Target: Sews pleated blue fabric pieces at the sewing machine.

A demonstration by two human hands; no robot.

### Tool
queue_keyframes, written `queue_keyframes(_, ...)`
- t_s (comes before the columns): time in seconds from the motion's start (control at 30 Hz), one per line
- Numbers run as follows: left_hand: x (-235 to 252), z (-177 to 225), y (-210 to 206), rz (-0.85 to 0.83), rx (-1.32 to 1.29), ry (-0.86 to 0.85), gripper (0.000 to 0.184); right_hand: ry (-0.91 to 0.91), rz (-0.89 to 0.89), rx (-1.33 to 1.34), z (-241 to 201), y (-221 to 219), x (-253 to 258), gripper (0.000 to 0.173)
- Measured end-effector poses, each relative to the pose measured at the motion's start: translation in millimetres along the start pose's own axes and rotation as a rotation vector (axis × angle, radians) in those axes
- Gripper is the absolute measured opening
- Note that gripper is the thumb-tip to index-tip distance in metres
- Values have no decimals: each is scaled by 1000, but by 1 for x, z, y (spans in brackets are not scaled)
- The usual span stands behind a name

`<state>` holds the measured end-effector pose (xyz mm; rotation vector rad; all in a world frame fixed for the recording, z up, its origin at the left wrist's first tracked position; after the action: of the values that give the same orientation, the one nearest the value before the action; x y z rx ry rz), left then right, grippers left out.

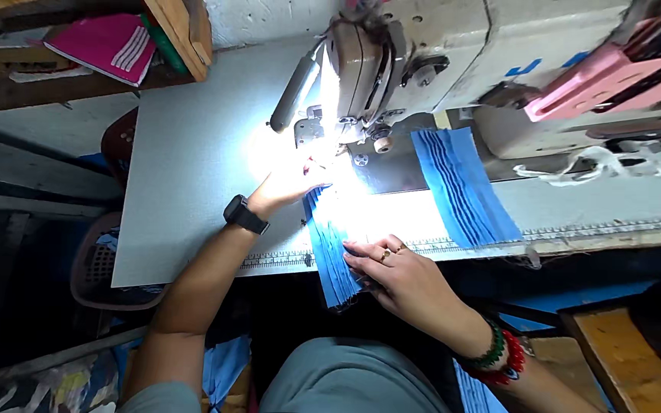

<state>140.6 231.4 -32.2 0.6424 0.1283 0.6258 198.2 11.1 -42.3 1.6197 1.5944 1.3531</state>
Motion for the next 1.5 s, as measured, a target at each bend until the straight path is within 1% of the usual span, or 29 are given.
queue_keyframes(0.13, 2, -3, -6, -28, 27, 13, 29, 0, 2, 1, 0, 1, 2, 33)
queue_keyframes(0.2, 3, -3, -8, -11, 10, 2, 28, -3, 0, 4, 0, 1, 3, 33)
queue_keyframes(0.3, 5, -2, -6, 65, 76, -31, 29, -6, -3, 2, 2, 1, 4, 33)
queue_keyframes(0.37, 10, -5, 2, 136, 230, -37, 22, -13, -7, 4, 3, 1, 4, 31)
queue_keyframes(0.47, 15, -13, 20, 251, 324, 17, 21, -28, -5, 15, 4, 1, 3, 31)
queue_keyframes(0.53, 4, -3, 23, 315, 386, -39, 20, -47, 10, 26, 4, 3, 3, 30)
queue_keyframes(0.57, -7, 9, 20, 329, 403, -106, 18, -53, 14, 29, 4, 3, 4, 30)
queue_keyframes(0.6, -20, 22, 13, 319, 410, -182, 19, -59, 17, 32, 4, 3, 3, 30)
queue_keyframes(0.67, -51, 44, -13, 214, 444, -294, 22, -64, 18, 32, 4, 2, 3, 30)
queue_keyframes(0.73, -74, 48, -39, 116, 501, -341, 26, -66, 22, 34, 4, 3, 3, 31)
queue_keyframes(0.8, -84, 44, -51, 76, 618, -345, 33, -71, 27, 32, 4, 2, 3, 31)
queue_keyframes(0.9, -84, 39, -53, 29, 726, -307, 40, -81, 25, 31, 4, 0, 2, 32)
queue_keyframes(1.0, -80, 40, -51, 8, 777, -296, 42, -86, 30, 27, 4, 0, 1, 33)
queue_keyframes(1.13, -71, 38, -47, -30, 769, -309, 47, -89, 35, 21, 2, 1, 2, 33)
queue_keyframes(1.23, -63, 32, -45, -63, 762, -302, 50, -102, 46, -4, 3, 2, 5, 29)
queue_keyframes(1.5, -37, 17, -30, -95, 710, -259, 50, -127, 65, -43, 10, 2, 17, 27)
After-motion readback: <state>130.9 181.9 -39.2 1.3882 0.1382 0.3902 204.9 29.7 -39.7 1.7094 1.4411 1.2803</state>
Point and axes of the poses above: each hand's wrist, its own x-axis towards the middle knuckle, its own y-axis out of the back of the hand, z = x × y, the point moved 9 cm from there along x, towards the middle knuckle, and after that the axes turned 1 degree about -y, right-handed, at the moved point
